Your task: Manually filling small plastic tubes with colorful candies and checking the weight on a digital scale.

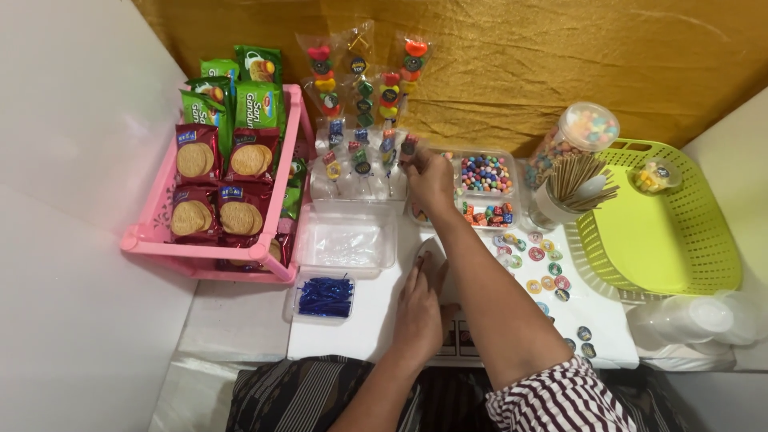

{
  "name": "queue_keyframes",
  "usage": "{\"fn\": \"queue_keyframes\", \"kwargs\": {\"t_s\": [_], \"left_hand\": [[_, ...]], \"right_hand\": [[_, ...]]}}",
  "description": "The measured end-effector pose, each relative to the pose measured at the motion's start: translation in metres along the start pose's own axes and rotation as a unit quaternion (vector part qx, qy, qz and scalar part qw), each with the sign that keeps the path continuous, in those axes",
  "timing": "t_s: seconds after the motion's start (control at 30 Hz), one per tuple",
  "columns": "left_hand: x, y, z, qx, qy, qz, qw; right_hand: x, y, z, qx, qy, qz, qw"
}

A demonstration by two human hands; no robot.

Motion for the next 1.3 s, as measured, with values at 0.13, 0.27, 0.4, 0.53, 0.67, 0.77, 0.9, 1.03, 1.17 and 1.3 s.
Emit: {"fn": "queue_keyframes", "kwargs": {"t_s": [0.13, 0.27, 0.4, 0.53, 0.67, 0.77, 0.9, 1.03, 1.17, 1.3], "left_hand": [[0.004, -0.004, 0.001, 0.035, 0.024, -0.002, 0.999], [0.000, -0.001, -0.002, 0.008, 0.009, -0.017, 1.000], [-0.024, 0.034, -0.001, 0.070, 0.050, -0.097, 0.992], [-0.018, 0.023, 0.006, 0.102, 0.052, -0.018, 0.993], [-0.016, 0.024, 0.002, 0.111, 0.057, -0.013, 0.992], [-0.022, 0.033, 0.005, 0.115, 0.056, -0.013, 0.992], [-0.022, 0.031, 0.002, 0.063, 0.028, 0.008, 0.998], [-0.019, 0.025, 0.002, 0.051, 0.026, 0.009, 0.998], [-0.003, 0.007, 0.000, 0.044, 0.023, 0.021, 0.999], [0.005, -0.002, 0.000, 0.034, 0.008, 0.039, 0.999]], "right_hand": [[-0.001, -0.002, -0.001, -0.020, -0.020, -0.013, 1.000], [-0.008, -0.007, -0.007, -0.009, -0.008, -0.010, 1.000], [-0.018, -0.007, -0.004, -0.009, -0.030, -0.047, 0.998], [-0.007, 0.005, -0.014, 0.000, -0.012, -0.003, 1.000], [0.006, 0.024, -0.037, -0.011, -0.016, 0.017, 1.000], [-0.010, 0.059, -0.057, -0.061, 0.063, -0.012, 0.996], [-0.021, 0.142, -0.098, -0.121, 0.134, -0.149, 0.972], [-0.041, 0.255, -0.138, -0.174, 0.080, -0.193, 0.962], [-0.022, 0.341, -0.181, -0.208, -0.049, -0.380, 0.900], [-0.019, 0.382, -0.214, -0.158, -0.216, -0.388, 0.882]]}}
Point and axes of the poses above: each hand's wrist, its own z-axis towards the middle knuckle, its own y-axis out of the back of the hand, x = y × z, the point moved 3 cm from there along z, towards the middle knuckle, and after that the axes turned 7 degrees about z, right-handed, at the moved point
